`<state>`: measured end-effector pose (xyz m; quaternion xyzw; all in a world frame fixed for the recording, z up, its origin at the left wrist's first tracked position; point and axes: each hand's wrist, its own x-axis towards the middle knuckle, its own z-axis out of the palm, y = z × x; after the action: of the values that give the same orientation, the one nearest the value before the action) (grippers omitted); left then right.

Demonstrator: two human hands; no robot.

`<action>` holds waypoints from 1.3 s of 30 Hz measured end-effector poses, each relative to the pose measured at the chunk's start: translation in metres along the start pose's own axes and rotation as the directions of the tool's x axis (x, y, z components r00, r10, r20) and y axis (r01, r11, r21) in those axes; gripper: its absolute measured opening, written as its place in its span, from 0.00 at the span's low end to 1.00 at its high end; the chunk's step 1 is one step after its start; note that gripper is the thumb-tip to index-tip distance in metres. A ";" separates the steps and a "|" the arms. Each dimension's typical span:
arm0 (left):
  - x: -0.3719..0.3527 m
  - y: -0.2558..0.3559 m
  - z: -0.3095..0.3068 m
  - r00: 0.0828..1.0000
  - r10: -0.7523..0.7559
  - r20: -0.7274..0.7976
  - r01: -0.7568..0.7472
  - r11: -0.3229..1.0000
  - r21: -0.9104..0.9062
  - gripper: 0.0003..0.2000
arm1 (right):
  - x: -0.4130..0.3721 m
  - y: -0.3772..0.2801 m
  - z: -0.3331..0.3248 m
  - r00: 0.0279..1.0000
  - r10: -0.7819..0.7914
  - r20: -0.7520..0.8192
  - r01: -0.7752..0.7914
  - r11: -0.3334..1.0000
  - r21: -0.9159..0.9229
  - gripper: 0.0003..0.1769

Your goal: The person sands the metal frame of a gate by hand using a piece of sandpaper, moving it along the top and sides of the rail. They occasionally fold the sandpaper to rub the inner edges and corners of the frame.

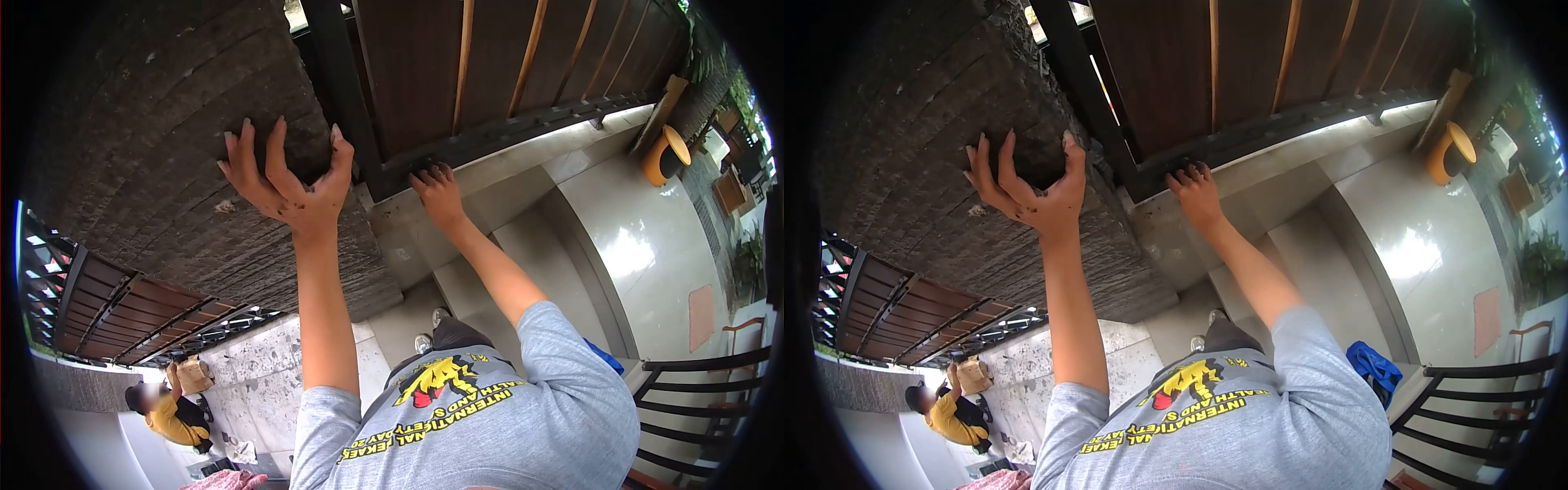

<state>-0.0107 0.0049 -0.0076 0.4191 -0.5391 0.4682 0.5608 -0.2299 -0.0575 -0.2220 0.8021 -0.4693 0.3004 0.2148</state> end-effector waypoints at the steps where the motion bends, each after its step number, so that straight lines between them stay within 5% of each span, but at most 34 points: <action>1: 0.000 -0.001 0.001 1.000 0.006 -0.002 -0.006 1.000 0.003 0.32 | -0.001 -0.006 0.008 1.000 0.010 -0.026 -0.010 1.000 -0.013 0.18; 11: -0.001 -0.001 0.009 0.994 -0.009 -0.107 0.005 0.999 -0.040 0.28 | 0.008 -0.015 0.002 0.993 -0.113 0.017 0.113 0.993 -0.014 0.16; 20: 0.001 -0.001 0.002 1.000 0.011 -0.005 -0.011 1.000 -0.015 0.31 | 0.013 -0.010 -0.001 0.994 -0.084 0.072 0.087 0.995 -0.038 0.14; 23: 0.001 -0.001 0.002 1.000 0.017 -0.010 -0.018 1.000 -0.016 0.31 | 0.004 -0.005 0.004 0.994 -0.109 -0.023 0.108 0.993 -0.052 0.15; 26: 0.001 -0.001 0.002 1.000 0.020 -0.013 -0.021 1.000 -0.014 0.31 | -0.001 0.018 -0.001 1.000 -0.002 -0.030 0.000 0.999 -0.043 0.17; 29: -0.001 -0.002 0.006 0.997 0.003 -0.074 -0.004 1.000 -0.012 0.30 | -0.008 0.016 0.001 0.992 -0.107 -0.060 0.103 0.993 -0.059 0.17; 39: 0.003 -0.001 -0.001 1.000 0.027 0.002 -0.027 1.000 -0.002 0.31 | -0.014 0.069 -0.013 1.000 0.023 -0.009 -0.024 0.998 -0.051 0.16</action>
<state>-0.0098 0.0055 -0.0047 0.4118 -0.5459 0.4748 0.5540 -0.2998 -0.0732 -0.2181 0.7895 -0.4853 0.2943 0.2336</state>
